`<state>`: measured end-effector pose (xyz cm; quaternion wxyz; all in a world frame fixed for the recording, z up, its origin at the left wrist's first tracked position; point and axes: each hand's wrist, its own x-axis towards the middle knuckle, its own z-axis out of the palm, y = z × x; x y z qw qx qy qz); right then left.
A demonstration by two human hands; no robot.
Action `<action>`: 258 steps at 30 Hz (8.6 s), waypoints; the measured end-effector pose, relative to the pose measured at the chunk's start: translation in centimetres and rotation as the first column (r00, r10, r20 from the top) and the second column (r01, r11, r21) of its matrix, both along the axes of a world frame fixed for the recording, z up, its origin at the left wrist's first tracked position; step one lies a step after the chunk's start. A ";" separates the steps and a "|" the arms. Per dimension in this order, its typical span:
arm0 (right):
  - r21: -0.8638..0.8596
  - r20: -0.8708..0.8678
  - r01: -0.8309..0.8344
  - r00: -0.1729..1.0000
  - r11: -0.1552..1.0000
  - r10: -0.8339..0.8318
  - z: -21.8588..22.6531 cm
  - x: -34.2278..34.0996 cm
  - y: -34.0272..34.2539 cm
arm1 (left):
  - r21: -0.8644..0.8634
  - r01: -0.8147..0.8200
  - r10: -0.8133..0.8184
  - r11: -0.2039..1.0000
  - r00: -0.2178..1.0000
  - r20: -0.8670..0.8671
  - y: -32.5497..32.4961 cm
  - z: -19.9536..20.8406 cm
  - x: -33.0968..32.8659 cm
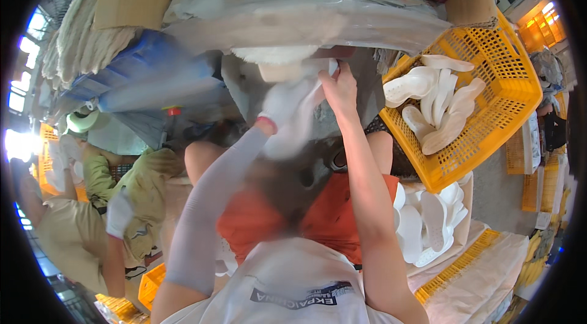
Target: The person sits on the floor and repeatedly rubs white shoe insoles against a rotating grinding wheel to smooth their surfaces. After each insole is treated, it is placed into a yellow basket. The process is repeated for multiple insoles.
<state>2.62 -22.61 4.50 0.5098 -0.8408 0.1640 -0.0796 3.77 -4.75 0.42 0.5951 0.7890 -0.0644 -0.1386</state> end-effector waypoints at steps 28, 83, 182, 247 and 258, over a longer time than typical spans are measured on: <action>-0.064 0.232 0.113 0.968 0.991 -0.095 7.0 -10.2 -1.0 | -0.424 -0.329 0.233 0.844 0.936 -0.262 -8.8 -1.0 0.5; 0.208 0.068 -0.285 0.959 0.936 0.276 -0.4 -20.8 3.6 | -0.810 -0.468 -0.023 0.353 0.862 -0.507 -2.8 -9.4 -4.2; -0.451 0.350 -0.160 0.874 0.878 0.338 2.5 -9.7 8.1 | -0.812 -0.526 -0.223 0.254 0.785 -0.578 -0.8 -5.4 1.3; -0.756 -0.576 0.185 0.268 0.628 -0.772 -7.8 -54.5 -38.1 | -0.246 0.031 -0.192 0.969 0.723 -0.664 -3.7 -4.8 -6.9; 0.108 0.325 0.367 0.865 0.924 -0.382 -10.4 -20.2 -29.3 | -0.213 0.128 -0.242 0.969 0.676 -0.696 -2.8 -8.9 -7.3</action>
